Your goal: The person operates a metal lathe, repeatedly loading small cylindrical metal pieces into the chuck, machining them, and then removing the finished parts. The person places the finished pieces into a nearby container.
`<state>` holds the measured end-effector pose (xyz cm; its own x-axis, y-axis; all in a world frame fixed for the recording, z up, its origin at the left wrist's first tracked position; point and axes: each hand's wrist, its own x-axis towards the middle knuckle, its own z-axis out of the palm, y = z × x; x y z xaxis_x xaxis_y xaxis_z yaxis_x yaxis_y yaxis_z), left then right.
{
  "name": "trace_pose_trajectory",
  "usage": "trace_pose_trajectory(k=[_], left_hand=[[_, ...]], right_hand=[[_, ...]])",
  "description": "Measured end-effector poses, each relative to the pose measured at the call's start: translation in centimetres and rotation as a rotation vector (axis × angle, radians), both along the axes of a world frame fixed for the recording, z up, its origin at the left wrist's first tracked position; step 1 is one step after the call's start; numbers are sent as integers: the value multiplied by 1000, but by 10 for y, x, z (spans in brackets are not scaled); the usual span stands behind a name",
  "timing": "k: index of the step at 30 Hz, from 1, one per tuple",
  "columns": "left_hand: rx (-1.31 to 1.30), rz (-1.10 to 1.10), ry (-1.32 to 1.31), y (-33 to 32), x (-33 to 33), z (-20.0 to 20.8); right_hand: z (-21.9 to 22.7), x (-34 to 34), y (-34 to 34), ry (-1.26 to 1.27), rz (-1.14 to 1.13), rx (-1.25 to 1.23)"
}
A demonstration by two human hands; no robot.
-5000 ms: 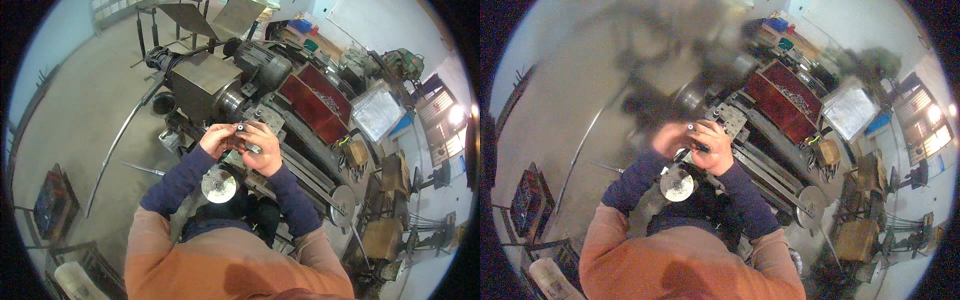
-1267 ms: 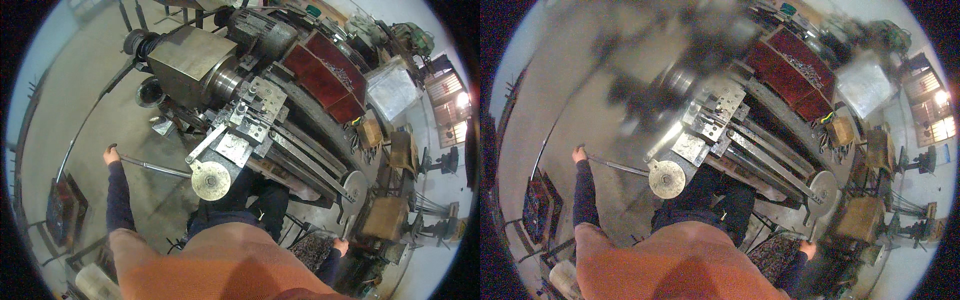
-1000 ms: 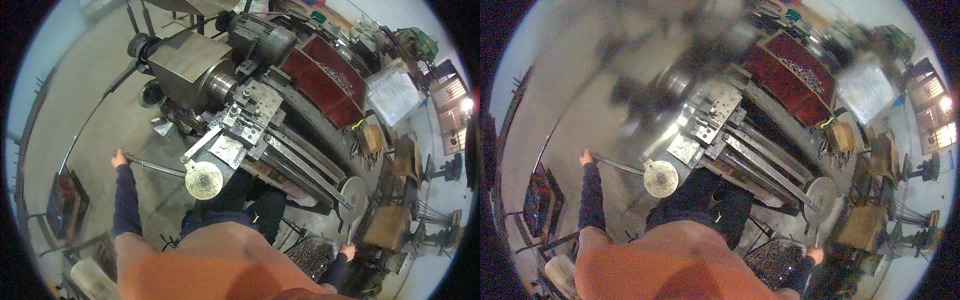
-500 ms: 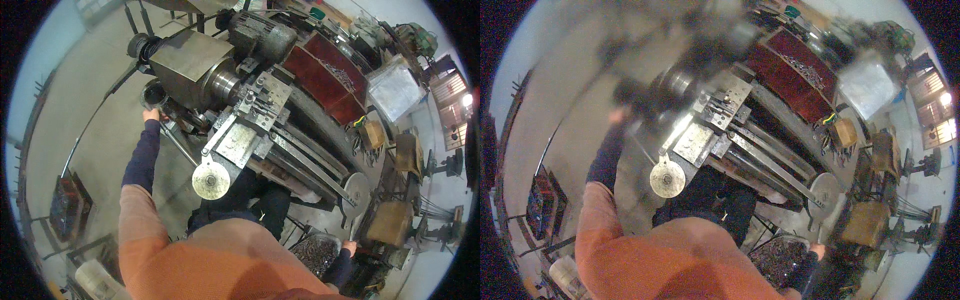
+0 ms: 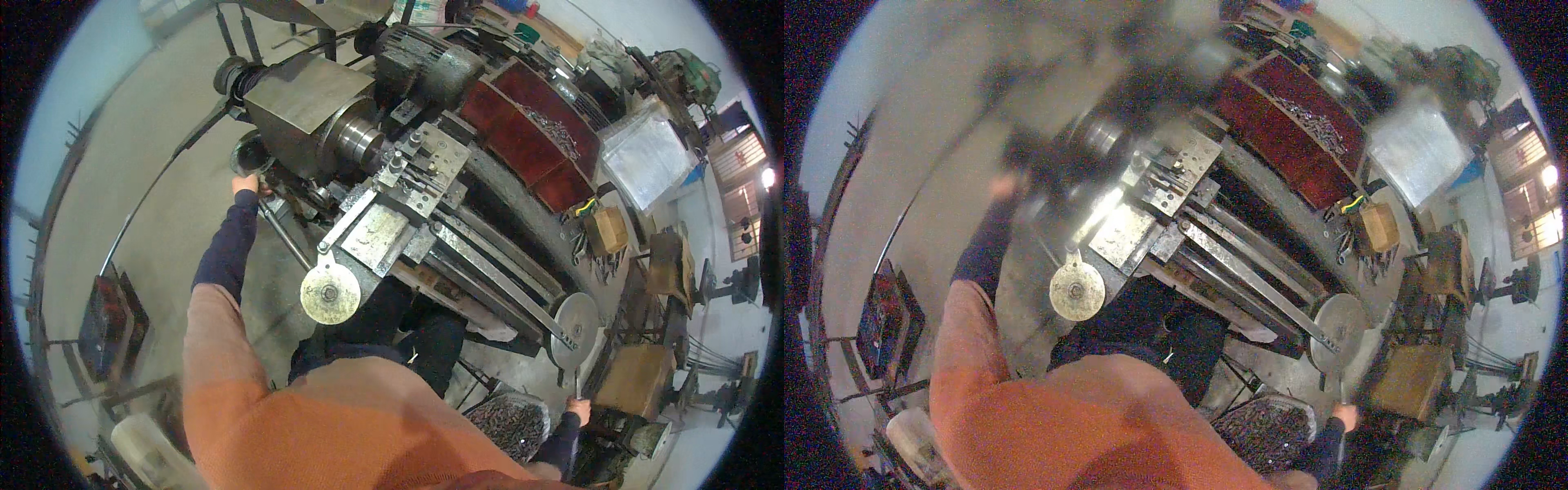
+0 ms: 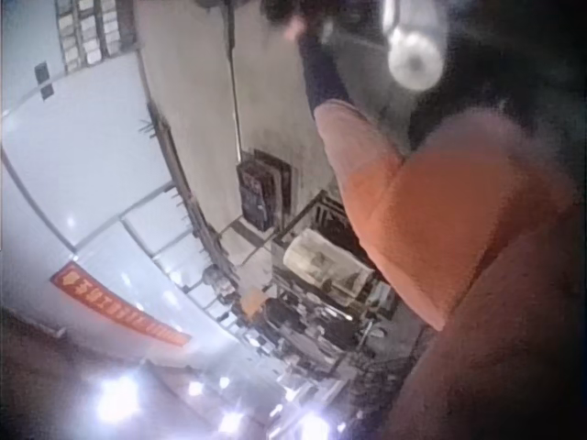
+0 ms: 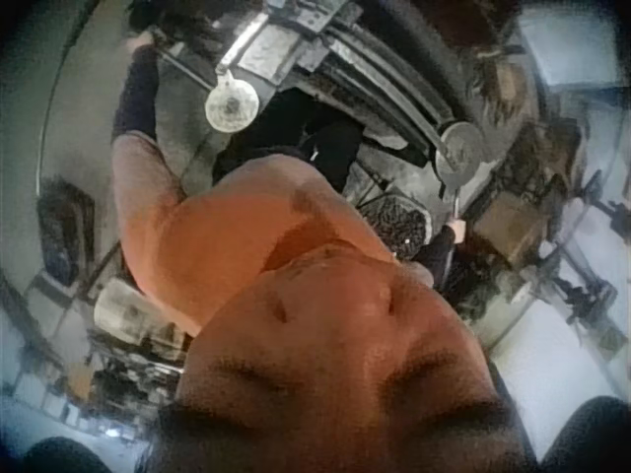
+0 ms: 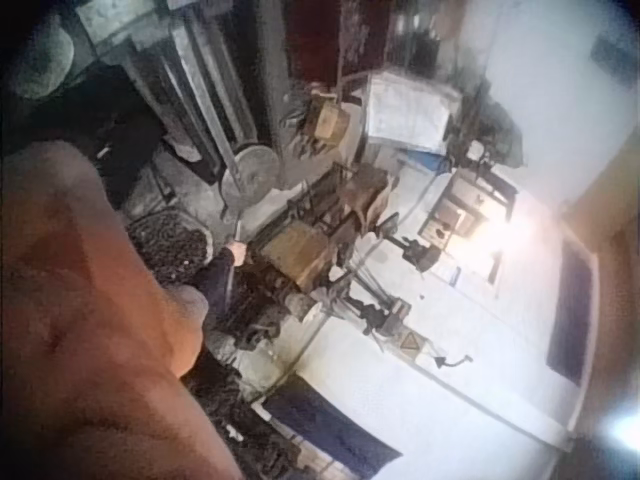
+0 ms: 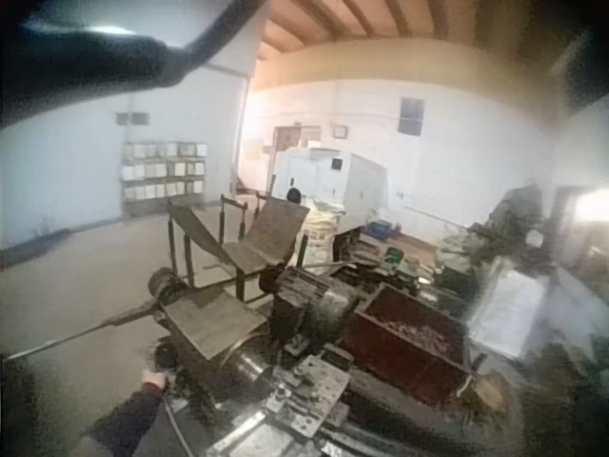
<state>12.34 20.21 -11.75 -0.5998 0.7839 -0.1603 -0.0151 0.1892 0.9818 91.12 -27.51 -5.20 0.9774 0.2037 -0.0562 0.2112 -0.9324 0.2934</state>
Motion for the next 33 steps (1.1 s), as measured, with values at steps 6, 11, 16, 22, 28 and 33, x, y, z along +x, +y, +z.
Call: trace_pose_trajectory(k=[6,11,16,22,28,33], left_hand=[[33,-89,32,4,-7,-21],[78,-249,-95,9,-44,-53],[-101,-295,397,-3,-154,-119],[-530,-666,1225,13,-75,-88],[-403,-189,917,4,-29,-151],[-678,-562,1074,4,-36,-116]], right_hand=[[11,53,43,-103,19,-60],[-30,48,18,-345,109,40],[-58,-56,16,-105,194,492],[-52,-140,-1,55,139,482],[-45,-129,16,94,410,634],[31,-139,73,1,632,806]])
